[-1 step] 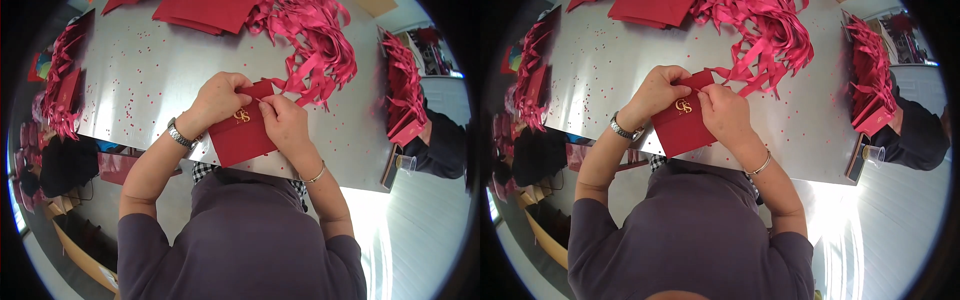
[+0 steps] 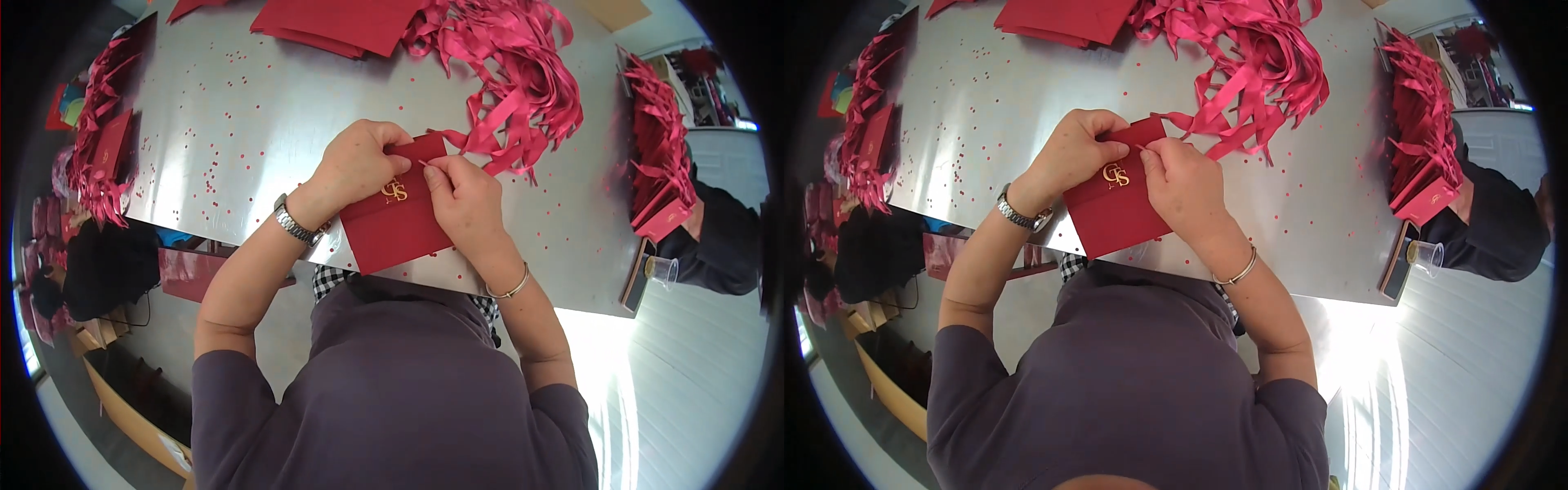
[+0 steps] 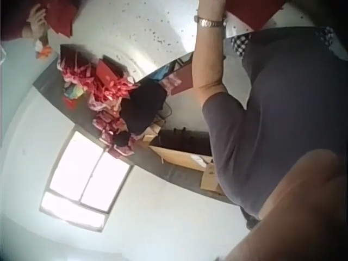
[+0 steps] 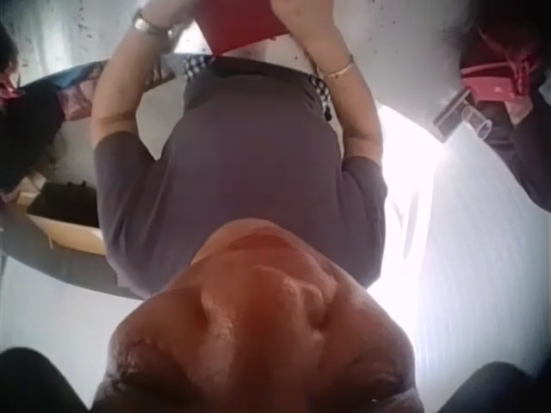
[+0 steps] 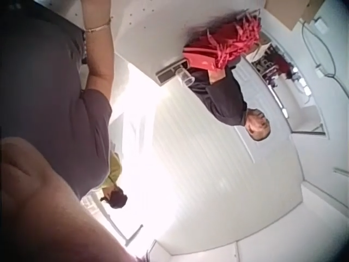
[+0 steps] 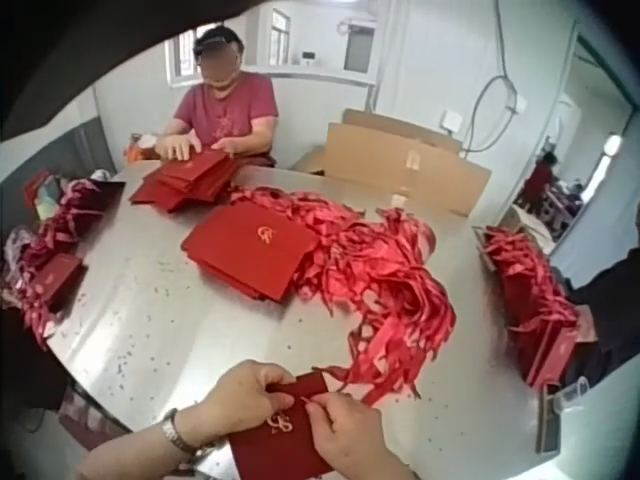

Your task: The person assembles gift bags by threading ribbons into the bags to create handles and stacks the bags on the table by hand.

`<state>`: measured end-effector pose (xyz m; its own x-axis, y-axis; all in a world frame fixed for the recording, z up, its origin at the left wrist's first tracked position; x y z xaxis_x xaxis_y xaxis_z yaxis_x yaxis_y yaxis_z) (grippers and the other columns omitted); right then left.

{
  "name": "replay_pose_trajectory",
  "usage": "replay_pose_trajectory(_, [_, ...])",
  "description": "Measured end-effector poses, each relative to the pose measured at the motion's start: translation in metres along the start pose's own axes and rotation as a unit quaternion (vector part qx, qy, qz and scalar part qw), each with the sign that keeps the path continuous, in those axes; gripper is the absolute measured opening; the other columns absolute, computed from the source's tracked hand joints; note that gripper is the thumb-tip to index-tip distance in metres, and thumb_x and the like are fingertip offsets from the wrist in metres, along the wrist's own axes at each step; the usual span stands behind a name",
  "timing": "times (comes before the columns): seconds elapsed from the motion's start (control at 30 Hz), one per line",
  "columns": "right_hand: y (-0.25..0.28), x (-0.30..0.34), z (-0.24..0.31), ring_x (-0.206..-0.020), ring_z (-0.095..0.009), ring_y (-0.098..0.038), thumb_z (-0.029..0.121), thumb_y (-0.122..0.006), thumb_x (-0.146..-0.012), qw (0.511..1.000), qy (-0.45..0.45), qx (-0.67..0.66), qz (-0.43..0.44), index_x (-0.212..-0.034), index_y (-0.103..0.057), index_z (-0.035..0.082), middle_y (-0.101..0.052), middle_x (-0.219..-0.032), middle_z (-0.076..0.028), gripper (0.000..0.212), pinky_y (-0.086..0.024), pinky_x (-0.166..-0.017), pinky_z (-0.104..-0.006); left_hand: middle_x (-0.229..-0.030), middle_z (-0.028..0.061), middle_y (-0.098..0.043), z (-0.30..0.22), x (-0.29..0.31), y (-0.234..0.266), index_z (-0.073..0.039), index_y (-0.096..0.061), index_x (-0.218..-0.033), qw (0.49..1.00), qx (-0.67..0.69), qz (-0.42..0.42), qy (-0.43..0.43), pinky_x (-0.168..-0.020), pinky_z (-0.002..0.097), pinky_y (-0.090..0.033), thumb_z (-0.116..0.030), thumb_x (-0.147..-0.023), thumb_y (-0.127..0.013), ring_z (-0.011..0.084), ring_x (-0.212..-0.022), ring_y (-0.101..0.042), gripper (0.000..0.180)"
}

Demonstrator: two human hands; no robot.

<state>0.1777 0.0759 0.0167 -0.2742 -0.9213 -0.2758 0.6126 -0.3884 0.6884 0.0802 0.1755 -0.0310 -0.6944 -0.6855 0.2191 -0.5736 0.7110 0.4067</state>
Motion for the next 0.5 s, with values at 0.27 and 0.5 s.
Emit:
replay_pose_trajectory(0.27, [-0.005, -0.011, 0.006, -0.062, -0.031, -0.063, 0.017, -0.063, -0.088, 0.995, 0.059, 0.075, -0.032, -0.082, -0.060, 0.006, -0.063, -0.069, -0.012, 0.012, -0.050, -0.054, -0.0405, -0.090, 0.0148, -0.069, -0.008, 0.007, 0.006, -0.006, -0.069, -0.102, 0.998, -0.043, -0.019, -0.039, -0.076, 0.0399, -0.051, -0.018, -0.080, -0.065, 0.0328, -0.085, -0.066, 0.025])
replay_pose_trajectory(0.5, [-0.011, -0.012, 0.017, -0.057, -0.030, -0.062, 0.017, -0.063, -0.087, 0.986, 0.083, 0.144, -0.013, -0.079, -0.056, 0.006, -0.061, -0.065, -0.012, 0.015, -0.049, -0.052, -0.0400, -0.095, 0.0153, -0.069, -0.012, 0.012, 0.003, -0.007, -0.066, -0.105, 0.991, -0.126, -0.029, -0.033, -0.079, 0.0437, -0.051, -0.020, -0.081, -0.061, 0.0349, -0.091, -0.064, 0.027])
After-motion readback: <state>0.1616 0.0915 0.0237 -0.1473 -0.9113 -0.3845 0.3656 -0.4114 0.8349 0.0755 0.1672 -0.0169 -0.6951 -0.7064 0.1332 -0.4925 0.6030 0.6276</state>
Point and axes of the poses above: each hand's wrist, its own x-axis away from the middle knuckle, its own y-axis out of the back of the hand, z = x × y, the point moved 10 cm from there along -x, towards the middle knuckle
